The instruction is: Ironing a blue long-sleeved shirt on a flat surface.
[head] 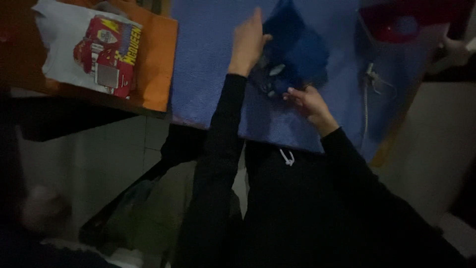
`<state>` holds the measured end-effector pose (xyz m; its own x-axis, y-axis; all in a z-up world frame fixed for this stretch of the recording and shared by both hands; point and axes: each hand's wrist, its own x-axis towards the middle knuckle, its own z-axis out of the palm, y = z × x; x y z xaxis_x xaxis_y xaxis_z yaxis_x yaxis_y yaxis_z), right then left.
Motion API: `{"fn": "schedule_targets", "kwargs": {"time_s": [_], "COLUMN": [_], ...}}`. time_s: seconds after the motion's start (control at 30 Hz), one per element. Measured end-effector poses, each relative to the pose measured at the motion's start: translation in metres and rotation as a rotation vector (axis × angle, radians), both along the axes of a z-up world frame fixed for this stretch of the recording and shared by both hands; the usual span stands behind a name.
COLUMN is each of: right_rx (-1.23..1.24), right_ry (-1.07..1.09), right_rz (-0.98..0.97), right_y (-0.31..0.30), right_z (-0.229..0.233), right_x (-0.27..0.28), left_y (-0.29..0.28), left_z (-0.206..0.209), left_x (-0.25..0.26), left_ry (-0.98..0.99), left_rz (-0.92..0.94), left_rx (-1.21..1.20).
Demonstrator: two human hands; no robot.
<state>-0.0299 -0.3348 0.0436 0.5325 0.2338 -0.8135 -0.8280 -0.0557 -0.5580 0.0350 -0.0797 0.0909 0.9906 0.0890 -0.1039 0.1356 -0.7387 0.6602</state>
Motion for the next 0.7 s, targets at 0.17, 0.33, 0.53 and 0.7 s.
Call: {"fn": "schedule_targets", "kwargs": {"time_s": [0.17,0.33,0.53,0.7], "right_rx": [-0.043,-0.51,-1.128,-0.771], "right_ry": [0.053,-0.558,-1.583,-1.294], "right_rz": [-0.001,-0.437,0.212,0.336], "right_y": [-0.041,-0.133,-0.184,-0.152], "right_z": [0.061,0.002,-0.04,0.028], "right_x": [-0.009,0.01,0.118,0.136], "left_y": [-0.037,-0.072,-0.073,-0.06], "left_z": [-0.073,-0.075,-0.08,-0.063], "left_x": [-0.028,-0.058,-0.04,-0.048], "left_ry": [-0.305,-0.332,-0.404,-0.135], "left_rz": [0.053,0.041,0.051,0.027], "left_rx": [0.362,0.322,0.343,0.177]}}
